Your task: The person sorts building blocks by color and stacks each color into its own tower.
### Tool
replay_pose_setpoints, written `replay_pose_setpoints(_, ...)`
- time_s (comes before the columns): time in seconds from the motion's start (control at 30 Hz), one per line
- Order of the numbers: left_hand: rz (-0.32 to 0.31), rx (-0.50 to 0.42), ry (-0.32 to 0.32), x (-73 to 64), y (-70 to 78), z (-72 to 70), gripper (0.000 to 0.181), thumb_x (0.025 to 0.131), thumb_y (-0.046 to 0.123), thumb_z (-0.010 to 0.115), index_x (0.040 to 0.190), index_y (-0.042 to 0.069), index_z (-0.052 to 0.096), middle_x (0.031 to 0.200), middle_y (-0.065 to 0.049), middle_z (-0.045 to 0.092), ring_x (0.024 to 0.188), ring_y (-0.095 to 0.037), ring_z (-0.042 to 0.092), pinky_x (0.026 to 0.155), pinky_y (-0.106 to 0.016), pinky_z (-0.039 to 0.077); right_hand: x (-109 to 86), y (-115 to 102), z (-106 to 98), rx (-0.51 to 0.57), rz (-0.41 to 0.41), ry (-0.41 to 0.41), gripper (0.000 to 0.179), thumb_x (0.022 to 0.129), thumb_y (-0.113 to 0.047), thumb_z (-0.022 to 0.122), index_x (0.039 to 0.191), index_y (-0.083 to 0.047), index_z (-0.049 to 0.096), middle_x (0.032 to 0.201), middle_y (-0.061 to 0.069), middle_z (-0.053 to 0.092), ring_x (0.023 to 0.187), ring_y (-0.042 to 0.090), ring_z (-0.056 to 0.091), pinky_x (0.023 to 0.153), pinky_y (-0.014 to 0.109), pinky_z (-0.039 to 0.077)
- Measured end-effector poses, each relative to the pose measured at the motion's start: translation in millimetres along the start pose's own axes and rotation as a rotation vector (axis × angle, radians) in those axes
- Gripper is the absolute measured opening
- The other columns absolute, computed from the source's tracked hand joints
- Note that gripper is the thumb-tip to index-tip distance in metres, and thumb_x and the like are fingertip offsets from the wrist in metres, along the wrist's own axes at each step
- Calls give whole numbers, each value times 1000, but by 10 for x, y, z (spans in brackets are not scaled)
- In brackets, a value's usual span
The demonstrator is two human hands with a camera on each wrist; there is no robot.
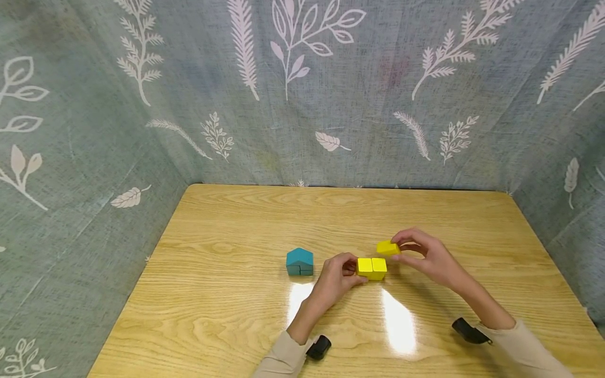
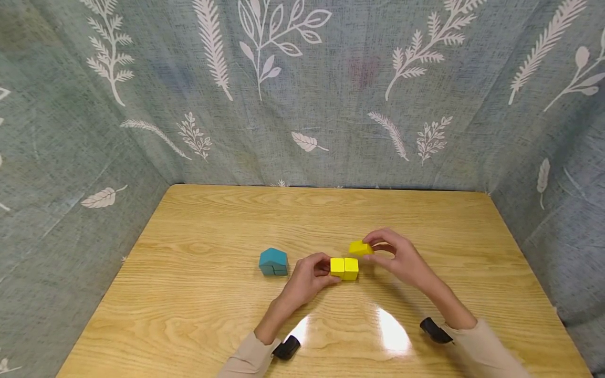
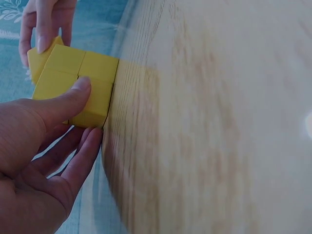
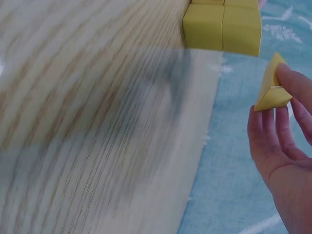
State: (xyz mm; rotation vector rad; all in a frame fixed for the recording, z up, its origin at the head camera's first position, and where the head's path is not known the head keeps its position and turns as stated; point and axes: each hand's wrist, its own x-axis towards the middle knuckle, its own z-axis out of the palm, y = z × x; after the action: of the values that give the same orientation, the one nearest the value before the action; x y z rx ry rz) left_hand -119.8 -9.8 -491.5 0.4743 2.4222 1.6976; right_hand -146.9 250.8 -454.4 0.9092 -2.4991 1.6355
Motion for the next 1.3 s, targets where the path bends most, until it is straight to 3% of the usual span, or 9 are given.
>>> replay_pose_setpoints(0.37,25,12,-15,-1,-7,-30,26,86,4,83,107,1,70,106,-9,71,92,-12,70,80,-17,58,30,-114,167,-10,-90,-63,41,84,10,79,118,-9,67,117,4,66,109,15,63,95,30,57)
replay_pose_setpoints(0.63,45,27,-24,1,-13,-33,27,86,5,83,109,1,70,107,-9,71,93,-11,70,80,-16,57,59,-211,262,-111,-155,-83,41,83,7,81,117,-13,67,116,3,65,105,17,64,90,29,59)
replay_pose_setpoints(0.87,64,20,-26,11,-12,-34,25,86,2,82,108,1,70,106,-11,70,94,-17,72,79,-16,57,65,-200,309,-177,-169,-93,42,81,7,84,114,-13,67,115,-1,65,103,17,63,86,30,59)
replay_pose_setpoints(1.3,64,26,-33,-19,-45,-42,26,87,6,82,110,2,70,108,-9,70,95,-12,70,80,-16,57,62,-166,345,-179,-201,-104,43,82,8,83,116,-12,67,116,0,65,104,16,63,87,30,59)
